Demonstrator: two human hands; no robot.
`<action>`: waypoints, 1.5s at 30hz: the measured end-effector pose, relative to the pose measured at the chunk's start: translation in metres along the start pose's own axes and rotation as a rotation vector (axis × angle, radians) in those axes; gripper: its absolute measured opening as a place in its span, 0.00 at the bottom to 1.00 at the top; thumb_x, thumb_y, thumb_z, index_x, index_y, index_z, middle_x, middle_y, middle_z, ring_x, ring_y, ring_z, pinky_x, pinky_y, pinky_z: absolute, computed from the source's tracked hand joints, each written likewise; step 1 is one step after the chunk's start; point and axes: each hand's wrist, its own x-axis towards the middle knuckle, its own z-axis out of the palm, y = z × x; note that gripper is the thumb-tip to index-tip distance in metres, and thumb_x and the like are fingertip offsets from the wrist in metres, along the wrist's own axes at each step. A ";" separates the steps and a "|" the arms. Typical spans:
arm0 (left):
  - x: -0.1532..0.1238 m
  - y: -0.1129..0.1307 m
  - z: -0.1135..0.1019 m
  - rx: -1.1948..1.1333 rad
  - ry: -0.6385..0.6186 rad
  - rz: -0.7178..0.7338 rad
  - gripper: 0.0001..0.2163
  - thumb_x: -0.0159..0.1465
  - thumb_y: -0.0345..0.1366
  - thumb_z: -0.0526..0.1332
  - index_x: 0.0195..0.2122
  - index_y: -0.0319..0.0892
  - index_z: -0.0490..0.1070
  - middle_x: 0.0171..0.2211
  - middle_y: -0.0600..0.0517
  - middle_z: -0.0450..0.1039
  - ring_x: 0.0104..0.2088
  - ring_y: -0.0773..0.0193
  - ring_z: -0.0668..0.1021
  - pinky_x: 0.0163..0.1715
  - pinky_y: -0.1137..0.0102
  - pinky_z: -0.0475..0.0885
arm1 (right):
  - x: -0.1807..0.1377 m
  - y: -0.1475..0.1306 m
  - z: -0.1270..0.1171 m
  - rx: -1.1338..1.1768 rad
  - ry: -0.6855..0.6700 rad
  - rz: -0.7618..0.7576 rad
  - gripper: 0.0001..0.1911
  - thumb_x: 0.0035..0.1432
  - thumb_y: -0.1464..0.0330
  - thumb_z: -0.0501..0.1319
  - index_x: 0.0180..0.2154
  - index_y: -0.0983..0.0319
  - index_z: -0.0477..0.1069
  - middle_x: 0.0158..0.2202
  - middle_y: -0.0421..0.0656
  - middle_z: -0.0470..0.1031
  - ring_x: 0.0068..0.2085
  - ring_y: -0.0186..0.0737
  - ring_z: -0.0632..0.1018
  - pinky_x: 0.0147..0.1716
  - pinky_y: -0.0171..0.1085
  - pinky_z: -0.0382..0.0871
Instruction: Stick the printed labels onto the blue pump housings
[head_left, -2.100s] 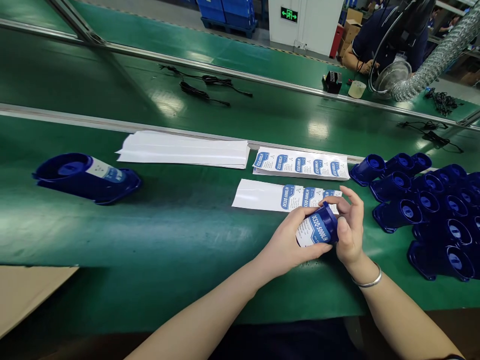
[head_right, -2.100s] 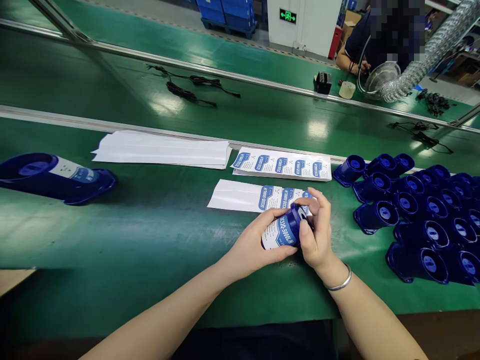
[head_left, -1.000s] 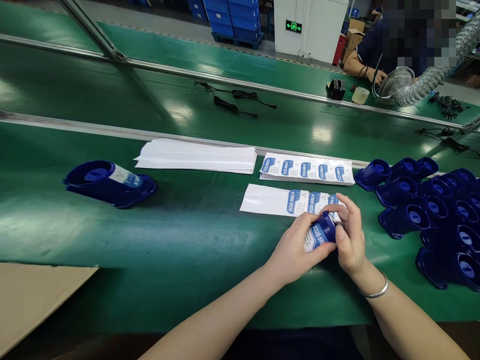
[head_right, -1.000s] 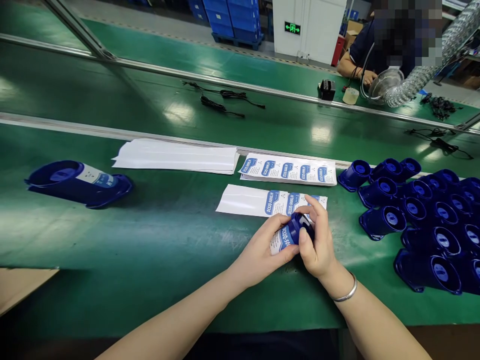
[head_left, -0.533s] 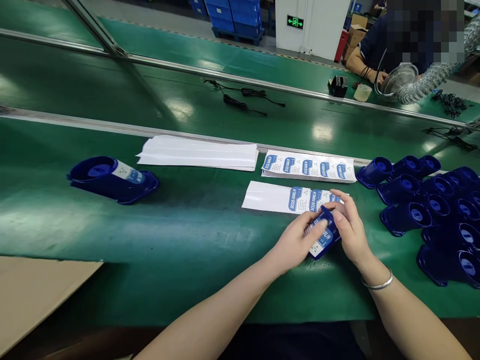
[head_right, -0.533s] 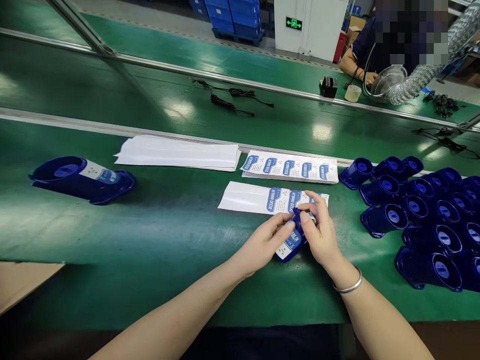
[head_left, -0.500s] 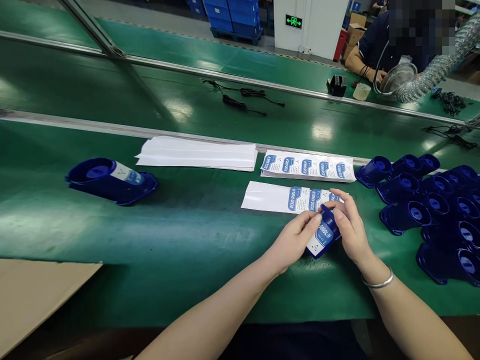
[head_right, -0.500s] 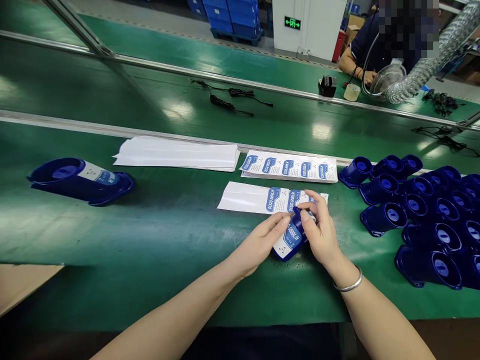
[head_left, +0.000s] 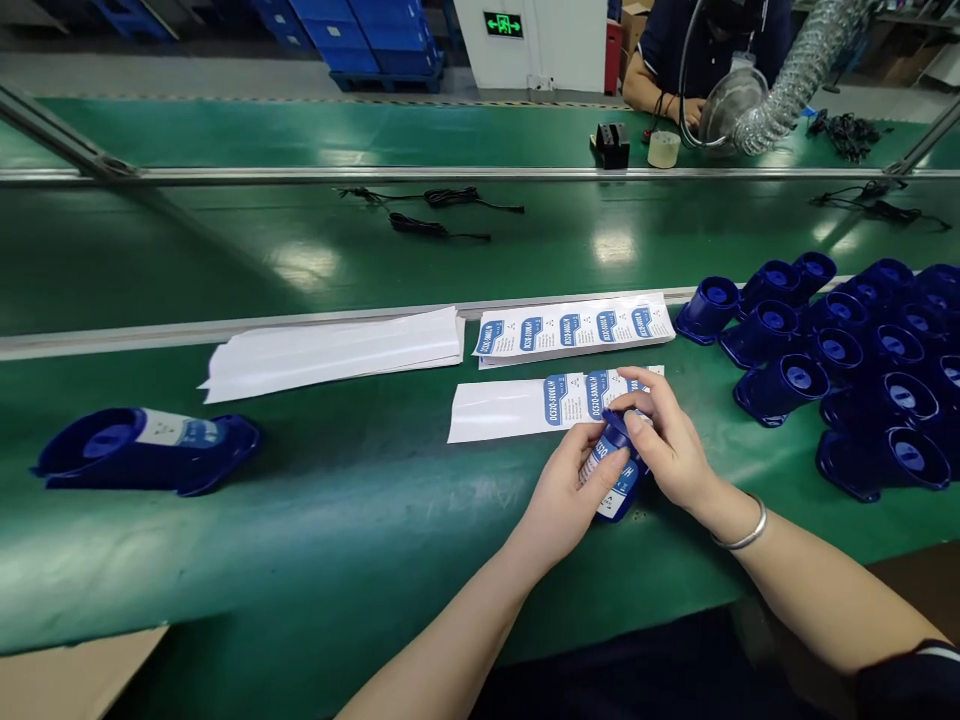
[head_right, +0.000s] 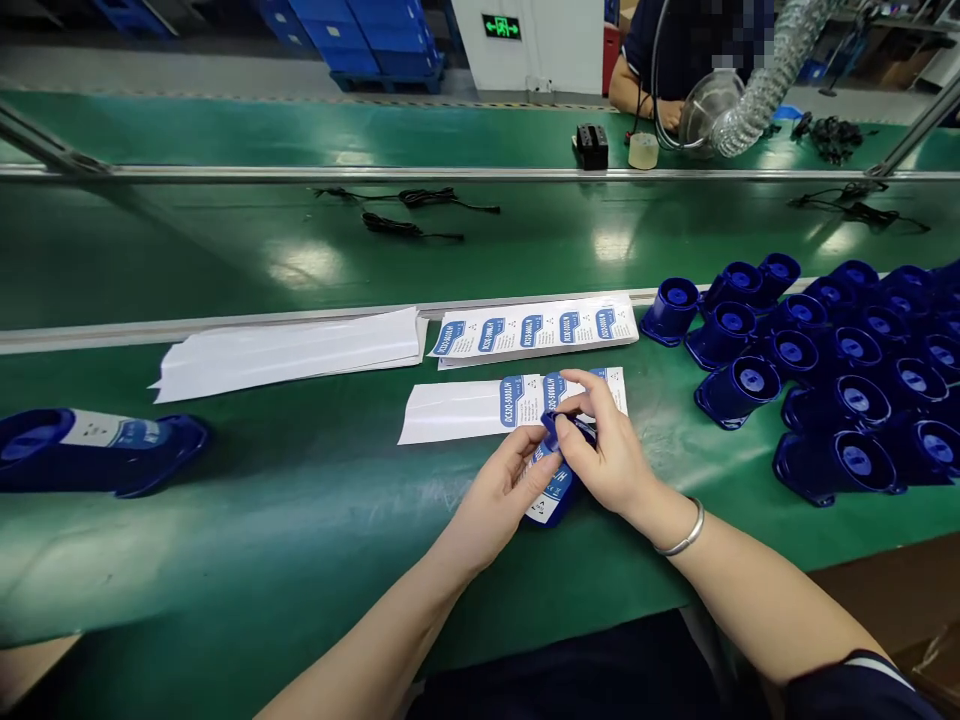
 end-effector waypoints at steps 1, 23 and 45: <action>0.000 -0.001 0.000 0.077 -0.003 0.019 0.19 0.66 0.48 0.62 0.53 0.44 0.67 0.54 0.45 0.72 0.53 0.53 0.75 0.52 0.60 0.70 | 0.000 0.000 0.000 0.006 0.000 0.001 0.23 0.66 0.61 0.55 0.60 0.59 0.59 0.42 0.44 0.76 0.43 0.44 0.77 0.47 0.43 0.69; 0.001 -0.002 -0.004 0.085 -0.008 -0.073 0.19 0.65 0.51 0.63 0.49 0.42 0.68 0.54 0.44 0.73 0.58 0.48 0.73 0.55 0.58 0.68 | 0.009 -0.010 -0.003 -0.054 -0.128 0.260 0.22 0.65 0.59 0.56 0.58 0.57 0.62 0.40 0.41 0.78 0.44 0.45 0.78 0.48 0.44 0.68; -0.001 0.007 -0.009 0.042 -0.116 -0.219 0.28 0.57 0.42 0.72 0.56 0.43 0.66 0.57 0.43 0.71 0.60 0.47 0.72 0.57 0.57 0.70 | 0.012 -0.011 -0.006 -0.103 -0.179 0.272 0.23 0.66 0.57 0.57 0.59 0.59 0.61 0.35 0.40 0.77 0.40 0.45 0.79 0.43 0.43 0.69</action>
